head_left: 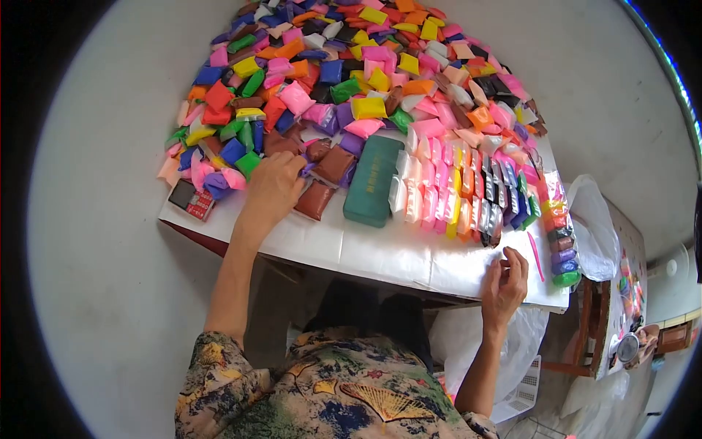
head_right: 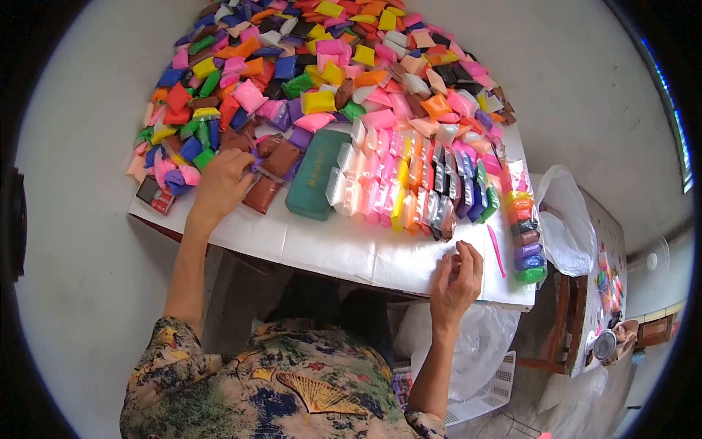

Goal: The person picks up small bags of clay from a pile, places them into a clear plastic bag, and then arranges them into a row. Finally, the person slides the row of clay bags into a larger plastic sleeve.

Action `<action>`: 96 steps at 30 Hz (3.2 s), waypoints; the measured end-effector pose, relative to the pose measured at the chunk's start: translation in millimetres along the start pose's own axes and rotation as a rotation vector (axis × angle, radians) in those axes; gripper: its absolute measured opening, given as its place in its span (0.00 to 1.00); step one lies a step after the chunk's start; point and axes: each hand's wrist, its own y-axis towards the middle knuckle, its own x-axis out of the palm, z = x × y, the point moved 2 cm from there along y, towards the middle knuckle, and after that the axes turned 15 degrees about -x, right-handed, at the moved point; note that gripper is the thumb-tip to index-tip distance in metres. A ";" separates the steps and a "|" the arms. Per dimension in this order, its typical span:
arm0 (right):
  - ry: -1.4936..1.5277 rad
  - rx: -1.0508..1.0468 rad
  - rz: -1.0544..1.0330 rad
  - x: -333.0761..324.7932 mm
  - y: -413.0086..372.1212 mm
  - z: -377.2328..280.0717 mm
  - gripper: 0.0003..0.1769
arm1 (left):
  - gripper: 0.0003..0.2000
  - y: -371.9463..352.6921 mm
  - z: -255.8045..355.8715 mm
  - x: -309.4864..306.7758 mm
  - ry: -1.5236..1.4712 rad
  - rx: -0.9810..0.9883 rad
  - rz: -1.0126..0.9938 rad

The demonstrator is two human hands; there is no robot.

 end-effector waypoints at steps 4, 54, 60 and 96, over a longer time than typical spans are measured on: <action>0.001 -0.035 0.017 -0.1 0.2 -1.9 0.14 | 0.07 4.3 -1.5 8.9 0.094 0.143 0.055; -0.278 -0.318 -0.197 -16.4 -17.0 -6.0 0.26 | 0.03 -89.9 244.3 65.2 -0.958 0.092 -0.424; -0.209 -0.254 -0.207 -15.0 -20.2 -5.8 0.25 | 0.05 -90.9 251.1 72.2 -0.917 0.153 -0.442; 0.025 0.041 0.032 -60.7 -19.3 -13.8 0.11 | 0.08 -96.7 271.8 84.5 -0.605 0.580 0.029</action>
